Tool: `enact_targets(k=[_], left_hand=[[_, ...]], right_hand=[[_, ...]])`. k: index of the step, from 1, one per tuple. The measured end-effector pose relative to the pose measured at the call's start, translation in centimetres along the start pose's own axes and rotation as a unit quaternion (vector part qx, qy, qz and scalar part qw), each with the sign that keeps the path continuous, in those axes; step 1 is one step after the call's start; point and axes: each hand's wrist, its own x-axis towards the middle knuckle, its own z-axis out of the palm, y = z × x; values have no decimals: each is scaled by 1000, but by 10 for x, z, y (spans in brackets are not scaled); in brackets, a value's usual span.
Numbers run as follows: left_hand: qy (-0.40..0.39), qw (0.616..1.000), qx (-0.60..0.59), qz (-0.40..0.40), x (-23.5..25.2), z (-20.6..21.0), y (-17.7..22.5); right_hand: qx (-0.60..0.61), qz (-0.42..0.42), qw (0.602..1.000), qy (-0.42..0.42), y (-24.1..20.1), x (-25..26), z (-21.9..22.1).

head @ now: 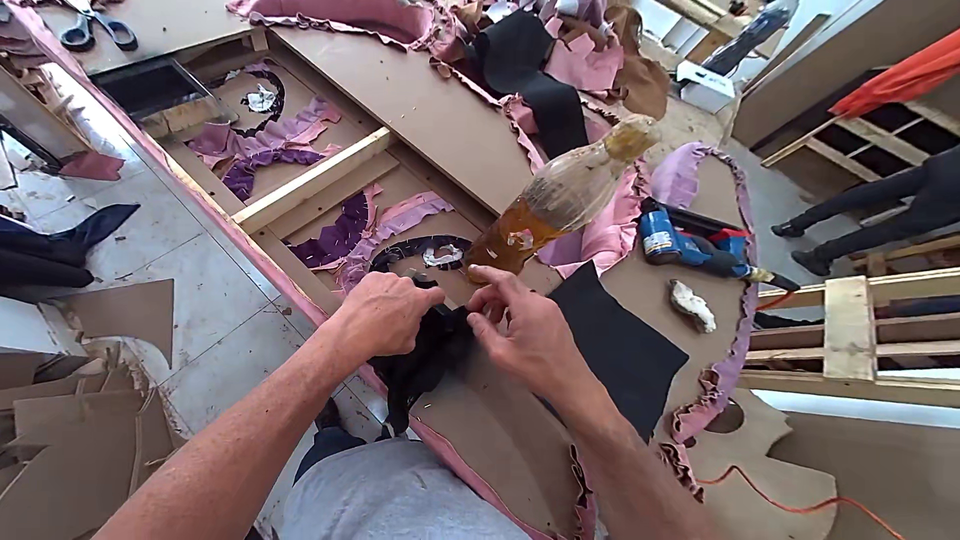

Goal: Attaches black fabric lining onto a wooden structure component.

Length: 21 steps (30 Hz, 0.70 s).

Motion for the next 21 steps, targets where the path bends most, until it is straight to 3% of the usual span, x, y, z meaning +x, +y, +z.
enact_targets(k=[5, 9, 15, 21], left_hand=[[-1, 999, -24, 27, 4, 6, -3], [9, 996, -74, 41, 9, 3, -12], [129, 981, -146, 1, -11, -4, -5], [11, 996, -63, -59, -52, 45, 63]], right_hand=[[-58, 6, 997, -47, -11, -9, 24], [-91, -6, 995, -31, -3, -8, 46], [-47, 39, 998, -29, 9, 7, 41], [-10, 94, 992, -82, 9, 23, 32]])
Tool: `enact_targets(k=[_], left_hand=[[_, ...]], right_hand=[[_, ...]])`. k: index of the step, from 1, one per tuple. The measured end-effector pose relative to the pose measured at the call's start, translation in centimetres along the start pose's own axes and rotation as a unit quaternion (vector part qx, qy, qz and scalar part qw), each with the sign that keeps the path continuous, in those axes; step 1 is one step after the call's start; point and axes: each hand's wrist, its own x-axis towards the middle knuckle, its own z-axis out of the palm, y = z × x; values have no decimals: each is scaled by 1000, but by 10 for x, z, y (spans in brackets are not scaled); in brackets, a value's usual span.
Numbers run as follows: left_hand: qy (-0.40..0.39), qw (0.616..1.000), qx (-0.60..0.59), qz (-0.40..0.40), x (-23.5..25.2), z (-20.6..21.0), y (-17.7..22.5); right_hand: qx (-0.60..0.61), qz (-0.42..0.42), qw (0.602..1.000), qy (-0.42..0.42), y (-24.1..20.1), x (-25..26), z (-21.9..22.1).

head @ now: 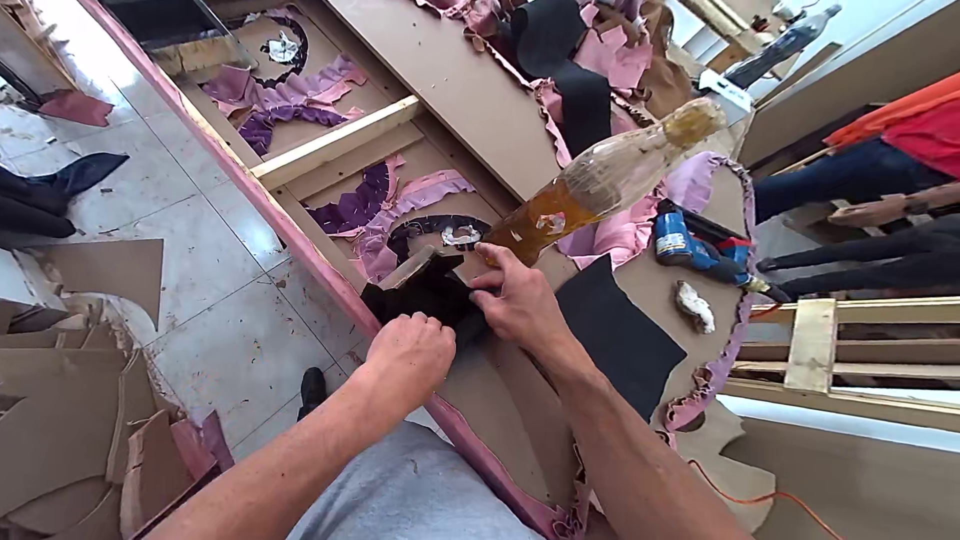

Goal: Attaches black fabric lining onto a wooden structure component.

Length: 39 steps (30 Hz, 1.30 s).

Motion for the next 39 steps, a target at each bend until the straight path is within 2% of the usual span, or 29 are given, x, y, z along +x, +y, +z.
enact_targets(k=[3, 7, 9, 16, 20, 23, 26, 27, 28, 32, 39], left_hand=[[-16, 1000, 9, -11, 2, 9, -1], [-80, 996, -23, -16, 18, 1, -7], [-77, 997, -29, -7, 24, 3, -12], [-61, 997, -38, 4, 33, 6, -18], [-64, 997, -45, 7, 32, 5, -21], [-28, 997, -70, -12, 29, 5, -20], [158, 978, -121, -62, 27, 11, -15], [206, 969, -116, -77, 29, 12, -13], [221, 965, -108, -94, 32, 12, -9], [147, 975, -84, -144, 45, 8, 3], [133, 978, -100, -125, 41, 12, -8]], right_hand=[[-19, -33, 999, -32, 1, 3, -7], [-73, -102, 988, -87, 2, 9, -14], [-97, -131, 979, -121, 2, 13, -17], [-100, -217, 960, -146, 3, 27, -26], [-131, -265, 934, -201, 4, 31, -33], [-142, -275, 933, -182, 7, 34, -38], [-81, -259, 957, -106, 15, 34, -45], [-75, -243, 963, -92, 17, 32, -46], [-77, -225, 967, -90, 19, 30, -45], [-88, -171, 976, -100, 23, 27, -31], [-71, -221, 964, -128, 19, 25, -30]])
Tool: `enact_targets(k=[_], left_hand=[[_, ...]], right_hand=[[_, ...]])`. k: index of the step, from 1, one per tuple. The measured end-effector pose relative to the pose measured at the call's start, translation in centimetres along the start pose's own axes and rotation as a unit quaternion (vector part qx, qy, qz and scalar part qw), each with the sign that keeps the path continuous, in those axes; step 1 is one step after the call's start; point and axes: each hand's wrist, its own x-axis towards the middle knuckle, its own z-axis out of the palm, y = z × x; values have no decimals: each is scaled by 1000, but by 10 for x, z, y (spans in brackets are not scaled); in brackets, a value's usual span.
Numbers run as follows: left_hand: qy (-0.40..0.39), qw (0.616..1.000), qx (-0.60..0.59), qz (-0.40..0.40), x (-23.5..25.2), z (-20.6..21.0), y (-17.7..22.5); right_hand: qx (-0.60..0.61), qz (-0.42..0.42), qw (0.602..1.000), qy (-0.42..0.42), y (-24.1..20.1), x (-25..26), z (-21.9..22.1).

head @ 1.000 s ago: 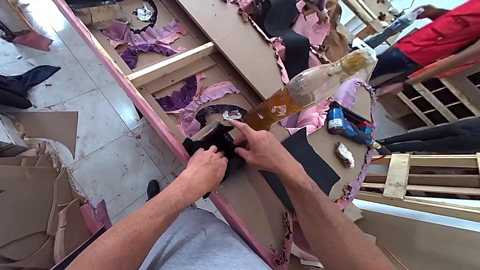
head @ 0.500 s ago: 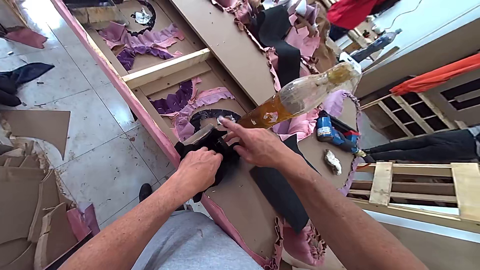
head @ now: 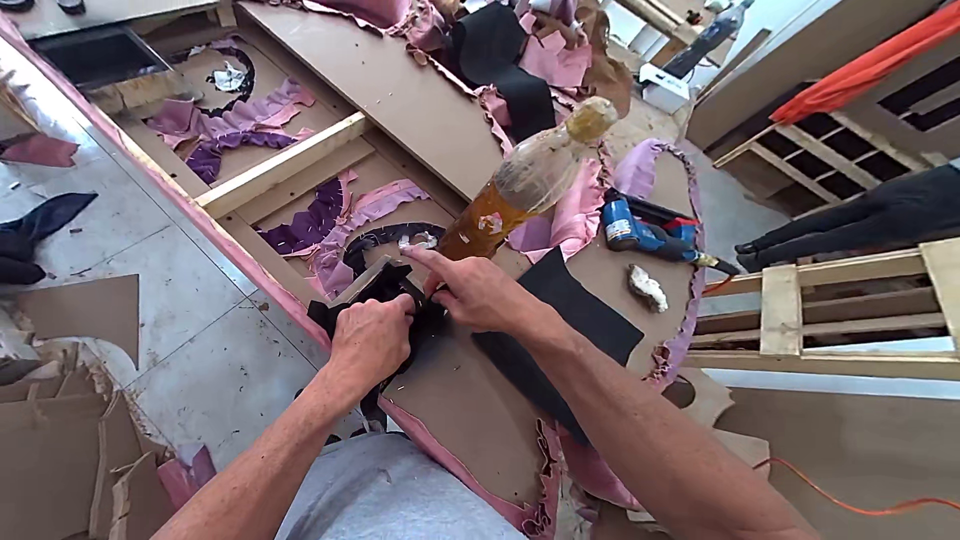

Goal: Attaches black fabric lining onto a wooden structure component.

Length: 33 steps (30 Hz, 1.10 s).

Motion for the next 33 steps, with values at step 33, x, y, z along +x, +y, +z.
enact_targets(k=[33], left_hand=[[4, 999, 15, 45, 4, -19, -15]], right_hand=[[-112, 11, 993, 31, -9, 11, 16]])
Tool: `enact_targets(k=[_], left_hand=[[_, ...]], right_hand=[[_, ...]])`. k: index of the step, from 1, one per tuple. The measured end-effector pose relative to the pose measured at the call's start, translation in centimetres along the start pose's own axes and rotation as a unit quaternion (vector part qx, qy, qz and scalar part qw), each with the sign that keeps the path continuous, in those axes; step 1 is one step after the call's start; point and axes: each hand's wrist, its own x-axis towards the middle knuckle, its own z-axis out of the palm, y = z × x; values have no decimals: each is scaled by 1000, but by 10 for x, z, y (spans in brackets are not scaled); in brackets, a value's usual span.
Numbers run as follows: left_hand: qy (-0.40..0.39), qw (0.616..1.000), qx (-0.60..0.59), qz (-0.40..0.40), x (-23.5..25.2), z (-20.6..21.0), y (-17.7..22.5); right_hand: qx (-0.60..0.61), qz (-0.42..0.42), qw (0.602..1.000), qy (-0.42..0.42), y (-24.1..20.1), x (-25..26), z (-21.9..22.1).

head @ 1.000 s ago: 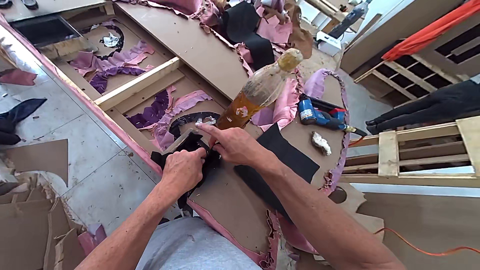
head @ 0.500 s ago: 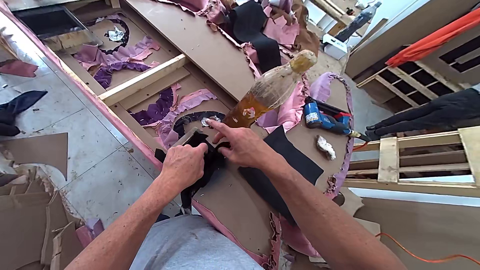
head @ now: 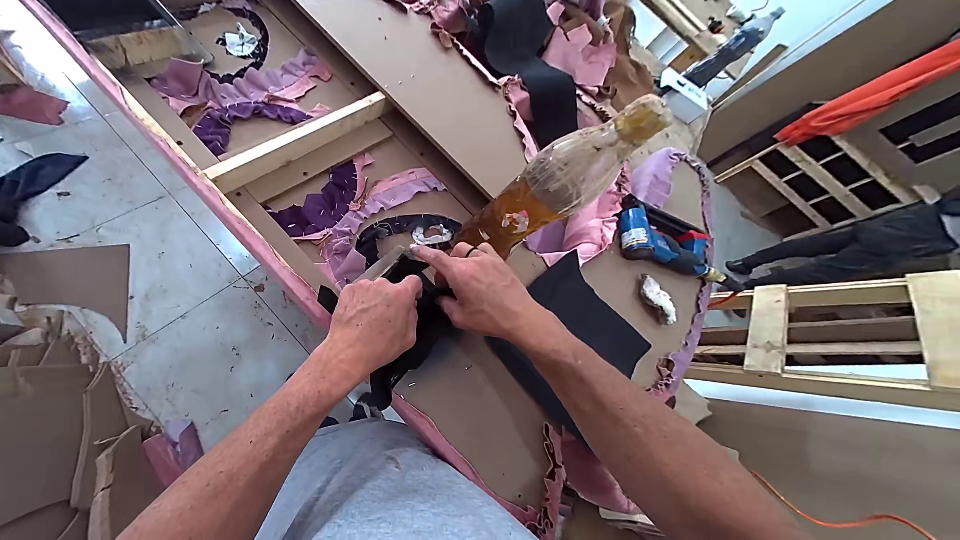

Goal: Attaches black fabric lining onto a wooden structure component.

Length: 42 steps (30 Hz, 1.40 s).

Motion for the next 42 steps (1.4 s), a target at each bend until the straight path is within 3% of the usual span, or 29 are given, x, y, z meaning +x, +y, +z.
enact_targets(k=[3, 6, 9, 15, 25, 30, 36, 42], left_hand=[[22, 1000, -9, 12, 0, 3, -2], [126, 988, -80, 39, -6, 8, -12], [171, 975, -132, 45, -17, 2, -16], [-5, 996, -27, 87, -34, 13, -9], [-190, 979, 64, 18, -12, 2, 12], [-217, 974, 63, 29, 0, 2, 12], [-212, 974, 56, 62, 4, 6, 8], [-189, 977, 54, 80, 4, 9, 6]], right_hand=[[3, 38, 998, 42, -4, -5, 5], [67, 61, 995, 36, 5, -10, 0], [114, 18, 993, 14, 10, -8, -16], [70, -68, 994, -52, -3, 4, -16], [69, -41, 993, -87, 3, 9, -28], [52, -29, 995, -78, 2, 7, -27], [57, 48, 994, -80, 3, 7, -35], [52, -48, 995, -68, 0, 4, -39]])
